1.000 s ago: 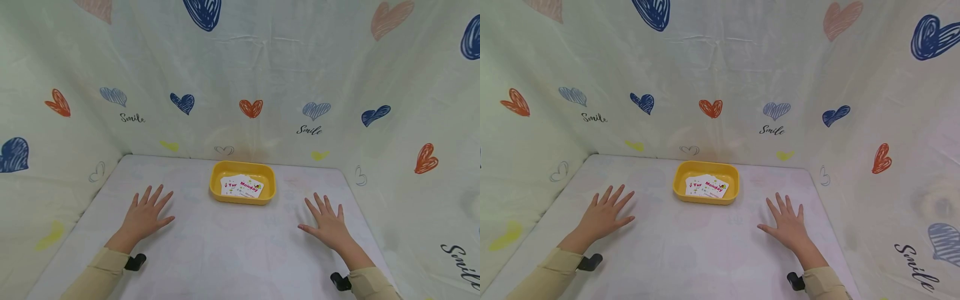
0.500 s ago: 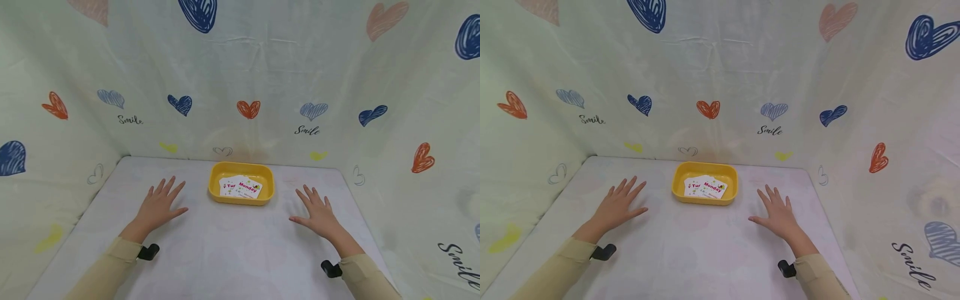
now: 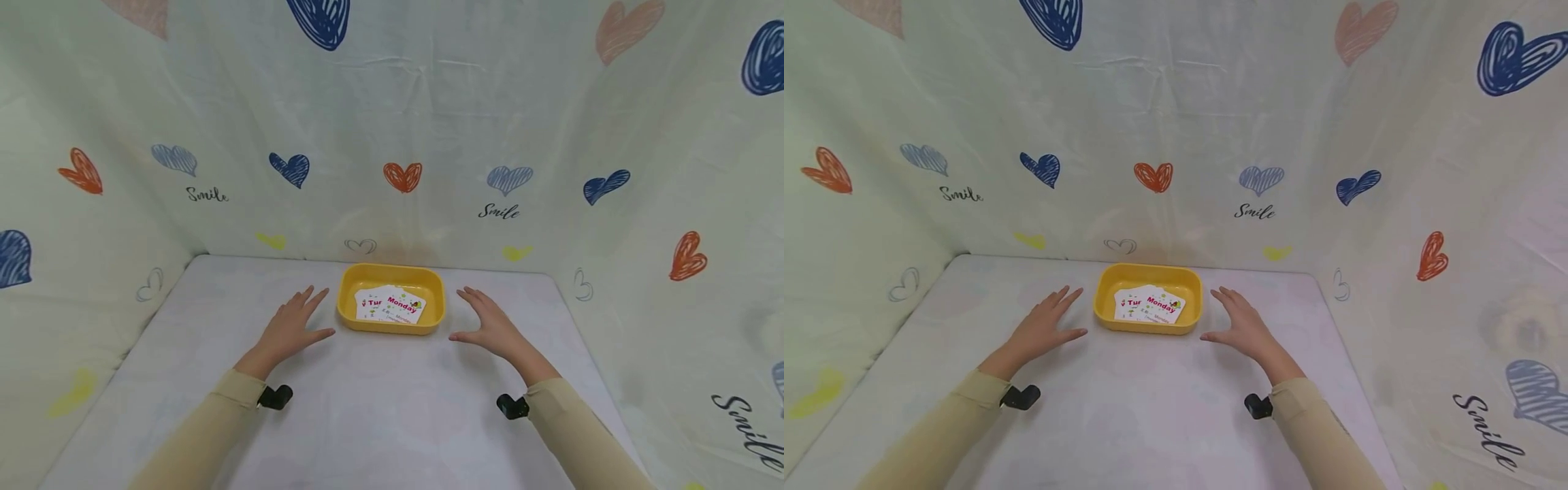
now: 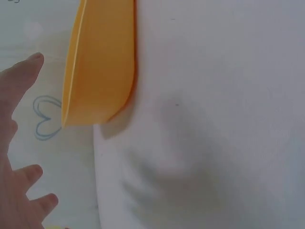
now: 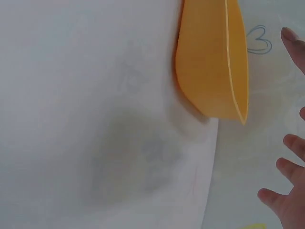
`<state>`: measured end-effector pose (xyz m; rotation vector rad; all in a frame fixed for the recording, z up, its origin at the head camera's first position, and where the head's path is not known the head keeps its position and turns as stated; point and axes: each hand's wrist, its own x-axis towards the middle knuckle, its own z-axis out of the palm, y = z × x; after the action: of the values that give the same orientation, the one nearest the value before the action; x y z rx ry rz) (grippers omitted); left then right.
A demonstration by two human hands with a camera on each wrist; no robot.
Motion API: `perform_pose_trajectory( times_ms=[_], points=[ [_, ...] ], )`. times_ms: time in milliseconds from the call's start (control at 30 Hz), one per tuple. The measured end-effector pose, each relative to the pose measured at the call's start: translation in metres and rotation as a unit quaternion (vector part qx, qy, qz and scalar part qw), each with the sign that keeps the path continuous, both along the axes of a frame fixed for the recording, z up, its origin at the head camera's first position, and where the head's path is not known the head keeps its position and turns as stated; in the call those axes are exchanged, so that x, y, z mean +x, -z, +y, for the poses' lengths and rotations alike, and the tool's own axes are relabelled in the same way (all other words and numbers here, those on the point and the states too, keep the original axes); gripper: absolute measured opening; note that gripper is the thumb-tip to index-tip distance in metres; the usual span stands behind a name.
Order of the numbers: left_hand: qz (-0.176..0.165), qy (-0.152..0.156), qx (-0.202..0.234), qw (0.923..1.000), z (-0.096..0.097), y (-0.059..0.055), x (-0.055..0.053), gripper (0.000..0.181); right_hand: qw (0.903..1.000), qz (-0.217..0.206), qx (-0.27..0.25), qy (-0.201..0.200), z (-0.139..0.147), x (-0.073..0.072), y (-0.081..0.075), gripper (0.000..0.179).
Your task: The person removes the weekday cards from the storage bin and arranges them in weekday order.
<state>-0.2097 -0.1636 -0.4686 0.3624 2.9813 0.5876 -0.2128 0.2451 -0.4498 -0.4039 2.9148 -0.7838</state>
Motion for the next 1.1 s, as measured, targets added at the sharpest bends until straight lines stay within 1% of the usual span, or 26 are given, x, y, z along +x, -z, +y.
perform_pose_trajectory(
  times_ms=[133, 233, 333, 433, 500, 533, 600, 667, 733, 767, 933, 1067, 1100],
  points=[
    [-0.032, -0.009, 0.039, 0.9987, 0.012, 0.001, -0.007, 0.089, 0.9991, -0.028, -0.031, -0.001, -0.008, -0.012, -0.003, 0.099],
    [-0.044, -0.009, 0.073, 0.9963, 0.020, 0.005, -0.013, 0.085, 0.9974, -0.049, -0.053, -0.001, -0.015, -0.021, -0.005, 0.093],
    [-0.058, -0.014, 0.103, 0.9929, 0.026, 0.009, -0.019, 0.082, 0.9963, -0.064, -0.057, -0.006, -0.022, -0.030, -0.007, 0.089],
    [-0.081, -0.032, 0.129, 0.9879, 0.030, 0.012, -0.024, 0.081, 0.9955, -0.079, -0.050, -0.015, -0.028, -0.038, -0.007, 0.087],
    [-0.104, -0.051, 0.158, 0.9806, 0.034, 0.014, -0.028, 0.080, 0.9948, -0.088, -0.049, -0.020, -0.033, -0.043, -0.006, 0.084],
    [-0.118, -0.061, 0.174, 0.9758, 0.035, 0.016, -0.030, 0.080, 0.9943, -0.092, -0.049, -0.022, -0.035, -0.045, -0.006, 0.082],
    [-0.146, -0.085, 0.217, 0.9615, 0.038, 0.019, -0.034, 0.078, 0.9931, -0.099, -0.055, -0.029, -0.039, -0.048, -0.004, 0.079],
    [-0.169, -0.108, 0.260, 0.9447, 0.040, 0.023, -0.038, 0.076, 0.9916, -0.106, -0.064, -0.038, -0.043, -0.052, -0.002, 0.077],
    [-0.179, -0.128, 0.287, 0.9322, 0.042, 0.028, -0.041, 0.072, 0.9898, -0.113, -0.074, -0.045, -0.045, -0.056, 0.000, 0.075],
    [-0.181, -0.138, 0.298, 0.9271, 0.043, 0.031, -0.043, 0.069, 0.9886, -0.117, -0.080, -0.048, -0.046, -0.057, 0.001, 0.075],
    [-0.176, -0.160, 0.331, 0.9133, 0.043, 0.041, -0.046, 0.058, 0.9846, -0.144, -0.089, -0.046, -0.051, -0.066, 0.002, 0.070],
    [-0.187, -0.168, 0.363, 0.8972, 0.043, 0.047, -0.045, 0.056, 0.9804, -0.168, -0.089, -0.051, -0.054, -0.072, 0.004, 0.068],
    [-0.191, -0.170, 0.373, 0.8920, 0.043, 0.048, -0.044, 0.056, 0.9798, -0.172, -0.088, -0.053, -0.055, -0.074, 0.005, 0.067]
  ],
)
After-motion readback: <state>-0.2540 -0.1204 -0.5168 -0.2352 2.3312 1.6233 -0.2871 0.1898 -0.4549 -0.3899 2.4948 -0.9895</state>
